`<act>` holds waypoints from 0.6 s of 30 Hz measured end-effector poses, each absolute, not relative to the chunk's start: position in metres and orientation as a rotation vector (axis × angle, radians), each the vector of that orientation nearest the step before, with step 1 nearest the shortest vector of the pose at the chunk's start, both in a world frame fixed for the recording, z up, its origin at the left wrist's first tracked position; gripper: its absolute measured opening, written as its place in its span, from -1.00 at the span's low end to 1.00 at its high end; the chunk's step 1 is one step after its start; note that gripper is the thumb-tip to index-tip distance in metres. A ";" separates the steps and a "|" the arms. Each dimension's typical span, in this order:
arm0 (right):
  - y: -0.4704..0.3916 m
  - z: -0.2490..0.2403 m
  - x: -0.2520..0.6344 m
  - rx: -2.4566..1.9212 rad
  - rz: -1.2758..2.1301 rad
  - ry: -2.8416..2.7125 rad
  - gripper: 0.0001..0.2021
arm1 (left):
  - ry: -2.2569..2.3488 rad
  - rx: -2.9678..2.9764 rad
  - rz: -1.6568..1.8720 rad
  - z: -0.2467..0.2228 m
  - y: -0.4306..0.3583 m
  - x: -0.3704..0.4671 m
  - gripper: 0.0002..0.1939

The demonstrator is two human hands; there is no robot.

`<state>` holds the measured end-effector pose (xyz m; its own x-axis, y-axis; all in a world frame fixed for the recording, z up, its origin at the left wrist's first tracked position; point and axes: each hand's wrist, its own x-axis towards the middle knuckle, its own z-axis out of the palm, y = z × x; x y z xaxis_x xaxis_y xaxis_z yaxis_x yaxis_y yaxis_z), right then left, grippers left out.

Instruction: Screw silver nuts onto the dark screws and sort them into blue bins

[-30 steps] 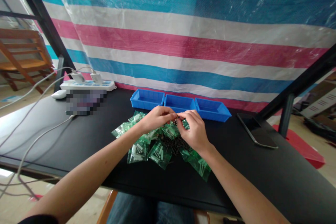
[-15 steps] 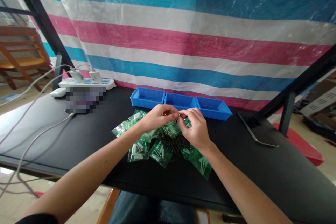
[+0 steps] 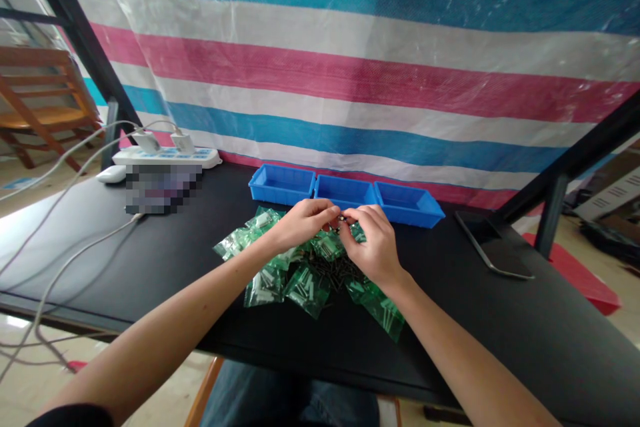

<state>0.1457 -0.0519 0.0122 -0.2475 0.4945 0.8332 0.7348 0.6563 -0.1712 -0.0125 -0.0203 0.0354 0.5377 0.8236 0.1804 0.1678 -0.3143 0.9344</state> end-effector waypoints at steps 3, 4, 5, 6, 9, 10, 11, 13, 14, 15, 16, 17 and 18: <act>-0.052 0.012 0.146 -0.971 -0.321 -1.903 -0.90 | 0.785 1.785 0.850 0.034 -0.019 -0.013 -0.72; -0.052 0.012 0.146 -0.974 -0.325 -1.903 -0.90 | 0.772 1.792 0.858 0.034 -0.018 -0.013 -0.72; -0.052 0.012 0.147 -0.978 -0.330 -1.902 -0.90 | 0.763 1.803 0.864 0.033 -0.018 -0.013 -0.73; -0.052 0.013 0.147 -0.981 -0.336 -1.903 -0.90 | 0.760 1.814 0.867 0.032 -0.017 -0.013 -0.73; -0.052 0.013 0.147 -0.984 -0.363 -1.906 -0.90 | 0.767 1.846 0.871 0.031 -0.017 -0.014 -0.72; -0.052 0.013 0.147 -0.981 -0.374 -1.909 -0.90 | 0.777 1.859 0.869 0.031 -0.017 -0.014 -0.72; -0.052 0.013 0.147 -0.979 -0.385 -1.913 -0.90 | 0.789 1.871 0.866 0.032 -0.018 -0.014 -0.71; -0.052 0.014 0.147 -0.978 -0.406 -1.922 -0.90 | 0.814 1.892 0.859 0.033 -0.019 -0.013 -0.71; -0.052 0.014 0.146 -0.978 -0.414 -1.928 -0.90 | 0.825 1.903 0.856 0.033 -0.020 -0.012 -0.71; -0.052 0.014 0.146 -0.979 -0.419 -1.934 -0.90 | 0.838 1.912 0.855 0.034 -0.021 -0.012 -0.70; -0.052 0.014 0.146 -0.981 -0.419 -1.939 -0.91 | 0.855 1.917 0.858 0.034 -0.022 -0.011 -0.69; -0.052 0.014 0.146 -0.983 -0.414 -1.939 -0.91 | 0.875 1.912 0.863 0.034 -0.022 -0.011 -0.67; -0.052 0.014 0.146 -0.984 -0.404 -1.935 -0.92 | 0.892 1.893 0.864 0.034 -0.022 -0.010 -0.66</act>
